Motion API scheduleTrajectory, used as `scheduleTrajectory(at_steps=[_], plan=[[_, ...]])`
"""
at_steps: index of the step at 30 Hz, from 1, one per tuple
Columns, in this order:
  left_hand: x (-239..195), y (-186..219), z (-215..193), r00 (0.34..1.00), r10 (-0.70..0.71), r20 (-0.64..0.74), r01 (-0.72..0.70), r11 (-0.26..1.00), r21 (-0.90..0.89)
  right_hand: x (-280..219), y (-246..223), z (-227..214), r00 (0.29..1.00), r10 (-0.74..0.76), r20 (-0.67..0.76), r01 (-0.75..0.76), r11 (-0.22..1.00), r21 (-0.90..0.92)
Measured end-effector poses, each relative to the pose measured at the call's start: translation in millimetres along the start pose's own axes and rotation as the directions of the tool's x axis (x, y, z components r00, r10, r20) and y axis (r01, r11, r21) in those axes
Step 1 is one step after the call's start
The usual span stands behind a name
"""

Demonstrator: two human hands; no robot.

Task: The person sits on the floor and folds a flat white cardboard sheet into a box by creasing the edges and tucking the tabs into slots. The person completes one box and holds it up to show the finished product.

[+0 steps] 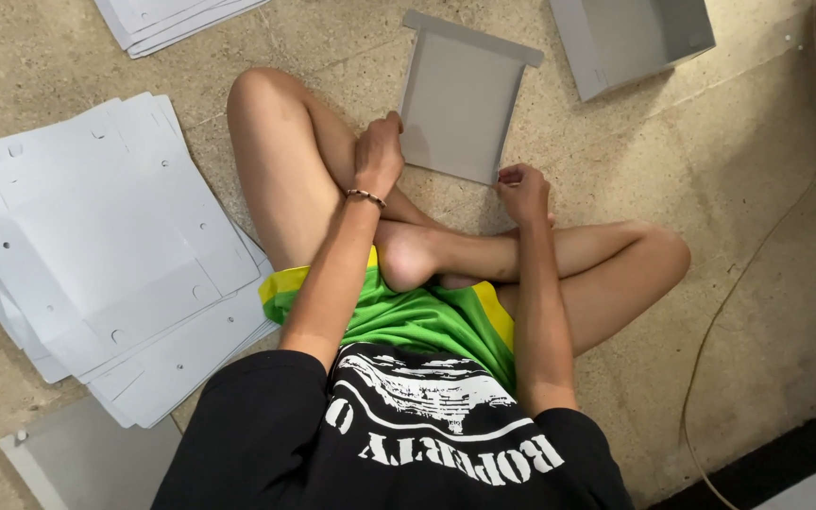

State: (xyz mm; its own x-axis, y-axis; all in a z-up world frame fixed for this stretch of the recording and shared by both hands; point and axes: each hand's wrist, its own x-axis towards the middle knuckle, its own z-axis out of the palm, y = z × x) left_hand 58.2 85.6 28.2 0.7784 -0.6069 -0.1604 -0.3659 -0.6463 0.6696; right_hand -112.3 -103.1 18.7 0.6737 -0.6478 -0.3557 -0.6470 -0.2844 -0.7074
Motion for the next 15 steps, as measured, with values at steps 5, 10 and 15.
scheduleTrajectory(at_steps=[5, 10, 15], plan=[[6.8, -15.9, 17.6, 0.994, 0.044, -0.103, -0.036, 0.996, 0.081, -7.4, -8.7, -5.4, 1.0, 0.006, -0.021, -0.006, 1.0, 0.01], [-5.5, 0.5, -6.5, 0.991, 0.07, -0.112, -0.022, 0.924, 0.382, -7.0, -9.4, -6.4, 1.0, -0.001, -0.023, 0.001, 1.0, 0.013], [-12.0, 5.7, -2.5, 0.986, 0.056, -0.16, 0.044, 0.826, 0.562, -1.6, -2.5, -4.1, 0.998, -0.027, -0.048, 0.025, 0.999, -0.037]])
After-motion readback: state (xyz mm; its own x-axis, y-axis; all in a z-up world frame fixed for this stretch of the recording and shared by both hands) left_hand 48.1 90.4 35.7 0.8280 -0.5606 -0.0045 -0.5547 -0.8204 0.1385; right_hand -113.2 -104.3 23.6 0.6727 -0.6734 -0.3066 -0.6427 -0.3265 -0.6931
